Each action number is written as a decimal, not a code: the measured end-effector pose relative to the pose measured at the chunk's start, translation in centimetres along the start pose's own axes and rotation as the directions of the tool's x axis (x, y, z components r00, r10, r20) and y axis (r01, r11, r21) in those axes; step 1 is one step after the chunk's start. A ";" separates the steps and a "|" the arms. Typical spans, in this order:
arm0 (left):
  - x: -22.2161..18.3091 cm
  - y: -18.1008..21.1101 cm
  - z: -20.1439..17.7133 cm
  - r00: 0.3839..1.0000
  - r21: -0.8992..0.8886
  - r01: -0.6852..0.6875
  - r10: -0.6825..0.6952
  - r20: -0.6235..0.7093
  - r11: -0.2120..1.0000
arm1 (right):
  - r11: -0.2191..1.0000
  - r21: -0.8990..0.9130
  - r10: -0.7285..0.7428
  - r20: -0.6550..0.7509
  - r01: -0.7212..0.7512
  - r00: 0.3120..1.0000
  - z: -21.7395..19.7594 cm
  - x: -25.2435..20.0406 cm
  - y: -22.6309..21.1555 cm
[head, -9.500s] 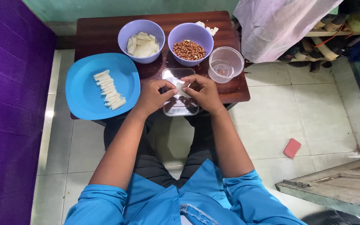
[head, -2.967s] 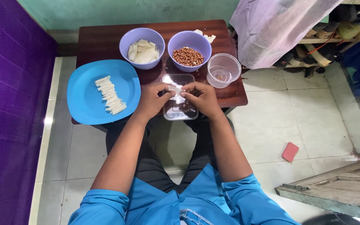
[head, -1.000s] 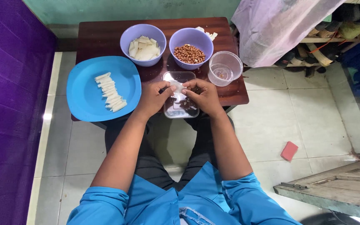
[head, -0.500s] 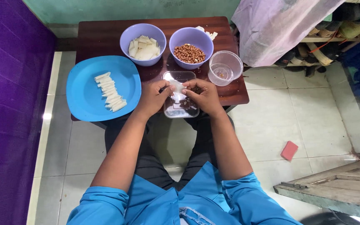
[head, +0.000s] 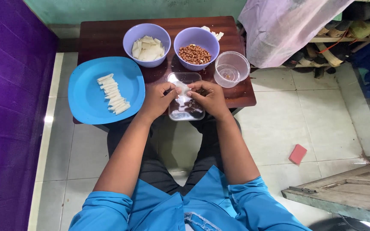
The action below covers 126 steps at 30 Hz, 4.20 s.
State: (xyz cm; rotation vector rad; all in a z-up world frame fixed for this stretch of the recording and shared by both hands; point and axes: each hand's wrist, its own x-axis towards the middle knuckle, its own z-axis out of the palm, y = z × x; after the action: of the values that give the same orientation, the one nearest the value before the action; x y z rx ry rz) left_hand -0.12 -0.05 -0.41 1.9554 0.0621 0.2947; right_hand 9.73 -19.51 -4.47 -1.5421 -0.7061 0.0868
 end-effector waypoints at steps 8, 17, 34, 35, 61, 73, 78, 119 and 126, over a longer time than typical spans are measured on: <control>0.2 0.2 0.0 0.999 0.004 0.051 -0.051 -0.001 0.999 | 0.999 0.022 0.034 -0.002 -0.034 0.999 0.0 0.1 -1.3; 0.2 0.0 -0.3 1.000 0.027 0.011 -0.012 0.013 1.000 | 1.000 0.015 -0.016 0.032 0.016 0.999 0.0 0.3 -0.2; 1.1 -2.6 0.8 0.965 0.213 -0.235 0.254 -0.068 0.948 | 0.946 -0.248 -0.205 0.045 0.209 0.978 0.6 -0.1 -2.0; 1.1 -2.7 0.9 0.961 0.294 -0.250 0.273 -0.039 0.923 | 0.917 -0.322 -0.225 0.076 0.237 0.972 0.6 -0.1 -2.4; 9.0 4.6 1.6 0.590 0.563 -0.596 0.788 -0.176 0.572 | 0.424 -0.871 -0.196 0.179 0.248 0.964 -4.4 9.7 -6.6; 21.0 -1.2 4.8 0.958 0.849 -0.198 -0.088 0.274 0.490 | 0.175 -0.969 0.349 0.228 0.176 0.909 -3.3 17.6 1.8; 20.4 0.4 4.2 0.945 0.865 -0.256 -0.075 0.317 0.431 | 0.171 -0.969 0.385 0.231 0.177 0.894 -3.2 17.8 0.5; 1.6 -0.6 3.3 0.904 0.568 -0.253 0.401 -0.150 0.783 | 0.956 -0.258 -0.154 -0.047 0.137 0.987 -1.1 1.6 -1.9; 1.5 -1.7 4.0 0.943 0.630 -0.186 0.317 -0.101 0.754 | 0.976 -0.195 -0.097 -0.001 0.095 0.995 -1.5 1.2 -0.6</control>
State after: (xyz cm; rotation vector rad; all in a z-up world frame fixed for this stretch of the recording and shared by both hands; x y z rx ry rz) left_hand 2.38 -2.74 -3.13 2.5868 0.0234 0.7316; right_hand 11.14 -20.32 -3.27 -1.6910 -0.7984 -0.0649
